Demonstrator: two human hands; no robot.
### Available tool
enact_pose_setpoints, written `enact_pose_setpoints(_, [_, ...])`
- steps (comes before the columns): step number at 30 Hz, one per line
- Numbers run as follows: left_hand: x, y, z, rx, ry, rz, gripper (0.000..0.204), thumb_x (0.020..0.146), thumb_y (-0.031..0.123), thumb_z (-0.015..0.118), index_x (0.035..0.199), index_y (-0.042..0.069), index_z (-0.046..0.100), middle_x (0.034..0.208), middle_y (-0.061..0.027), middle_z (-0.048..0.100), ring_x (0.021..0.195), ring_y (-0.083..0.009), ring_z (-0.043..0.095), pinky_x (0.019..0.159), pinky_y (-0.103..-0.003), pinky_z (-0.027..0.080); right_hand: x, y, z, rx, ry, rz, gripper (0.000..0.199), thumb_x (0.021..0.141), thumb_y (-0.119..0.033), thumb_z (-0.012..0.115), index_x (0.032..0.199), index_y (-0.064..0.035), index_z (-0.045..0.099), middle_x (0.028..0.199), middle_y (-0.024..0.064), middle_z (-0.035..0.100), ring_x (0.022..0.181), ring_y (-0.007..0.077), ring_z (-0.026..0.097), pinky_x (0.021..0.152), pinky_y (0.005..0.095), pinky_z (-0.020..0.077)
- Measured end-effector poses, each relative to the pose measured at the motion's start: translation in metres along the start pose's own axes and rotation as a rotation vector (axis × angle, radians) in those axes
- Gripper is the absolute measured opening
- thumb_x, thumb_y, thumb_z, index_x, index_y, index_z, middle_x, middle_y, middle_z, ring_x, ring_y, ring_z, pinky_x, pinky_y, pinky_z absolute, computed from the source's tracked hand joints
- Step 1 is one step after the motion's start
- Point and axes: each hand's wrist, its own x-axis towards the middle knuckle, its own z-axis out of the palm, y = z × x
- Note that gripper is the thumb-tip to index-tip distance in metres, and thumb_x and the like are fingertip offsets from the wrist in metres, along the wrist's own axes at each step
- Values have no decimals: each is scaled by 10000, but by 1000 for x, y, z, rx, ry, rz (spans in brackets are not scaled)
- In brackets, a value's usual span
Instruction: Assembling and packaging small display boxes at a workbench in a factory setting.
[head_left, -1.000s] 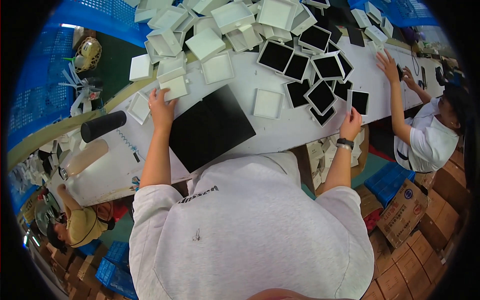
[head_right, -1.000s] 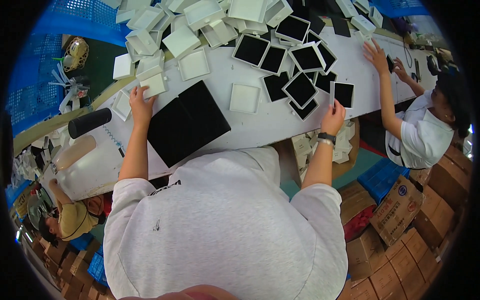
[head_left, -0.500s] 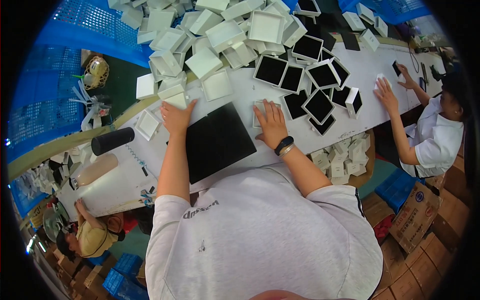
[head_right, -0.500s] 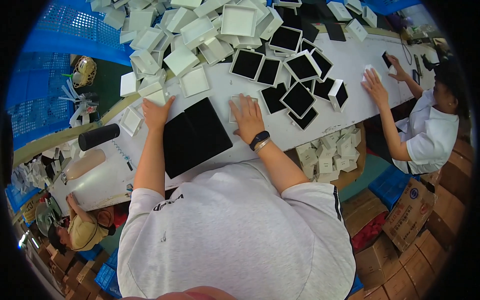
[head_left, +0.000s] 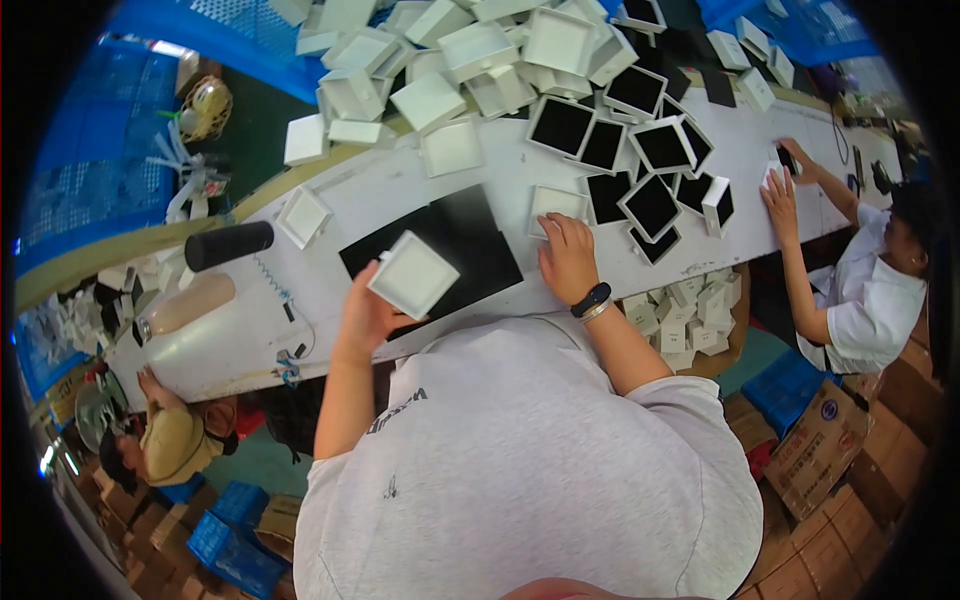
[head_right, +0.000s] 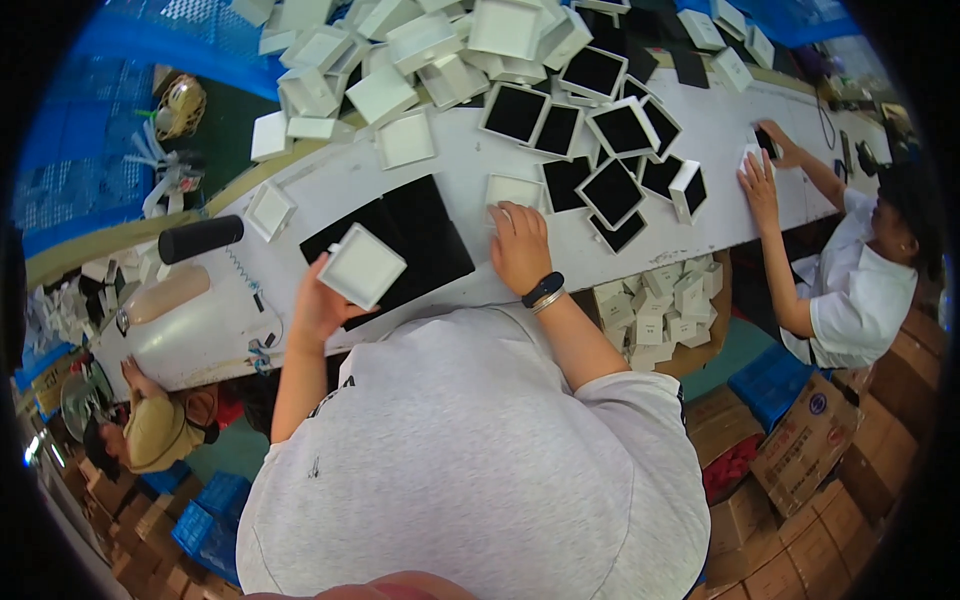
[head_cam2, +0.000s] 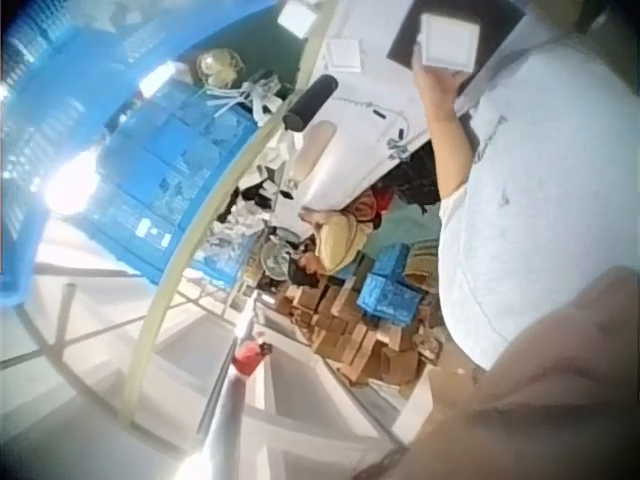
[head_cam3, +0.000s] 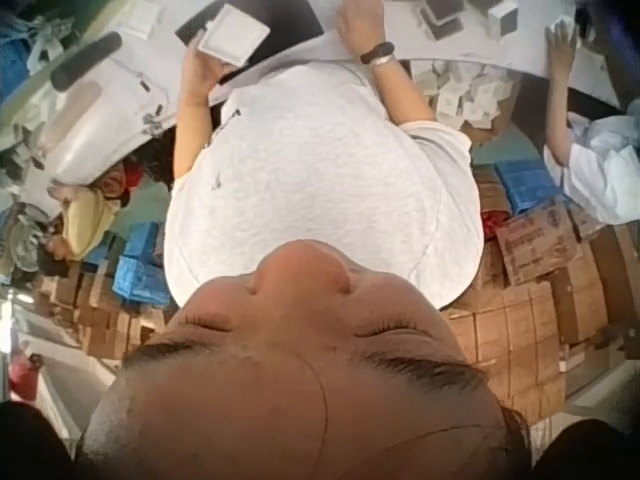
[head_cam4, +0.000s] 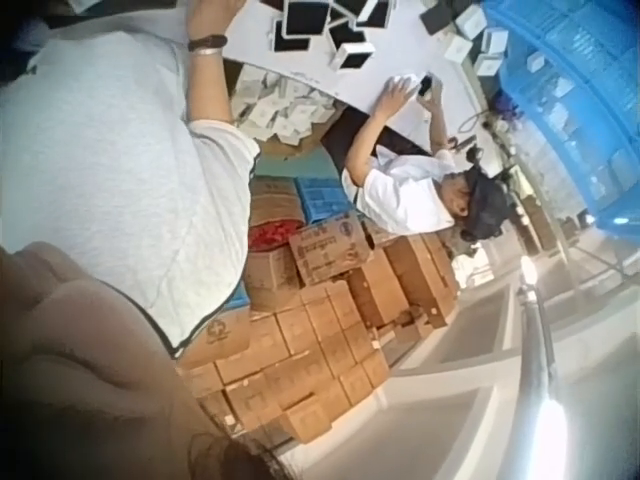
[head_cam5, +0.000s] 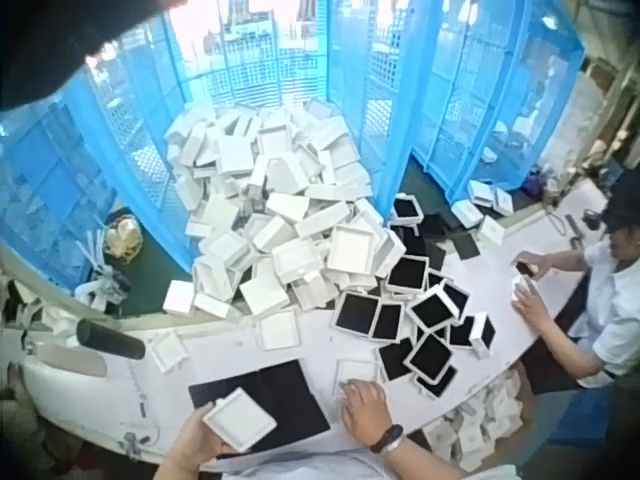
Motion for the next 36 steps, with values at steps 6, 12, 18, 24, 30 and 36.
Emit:
enact_pose_setpoints(6, [-11,-38,7,829,547,263,705,888,478,563,1354,34,275,1115,-196,630,903,-321,664,614,-367,541,13,-65,22,327,-396,214,522,788,-211,725,1199,18,500,1097,209,571,987,379,563,832,402,480])
enact_pose_setpoints(12, [18,-69,-21,1016,529,526,703,852,311,635,1363,23,247,1114,-274,608,1004,-431,610,865,-442,472,14,-66,19,413,-308,121,384,803,-166,719,1103,-1,544,1006,148,600,917,308,598,792,375,489])
enact_pose_setpoints(18, [20,-73,-24,971,535,498,729,872,329,609,1404,33,208,1098,-257,616,941,-399,629,816,-427,490,25,-45,11,1421,151,856,309,889,-171,657,1160,-63,555,897,-9,565,745,83,518,625,223,441])
enact_pose_setpoints(24, [7,-60,-31,617,266,430,615,968,439,424,1445,100,235,968,-153,626,625,-193,620,553,-292,519,34,-112,31,1015,-417,439,325,899,-203,641,1183,-54,592,948,47,651,843,128,618,686,263,502])
enact_pose_setpoints(30, [7,-62,-31,579,258,463,566,1005,482,310,1425,104,292,906,-95,597,593,-150,607,524,-245,507,56,-135,60,491,-134,39,330,808,-179,678,1087,-14,614,925,119,621,898,312,557,832,405,461])
enact_pose_setpoints(36, [-1,-55,-14,846,348,452,515,994,377,381,1374,40,299,743,-125,620,562,-243,623,562,-356,494,37,-142,91,326,106,93,429,793,-185,676,1169,-47,525,1164,154,490,1068,364,465,905,454,398])
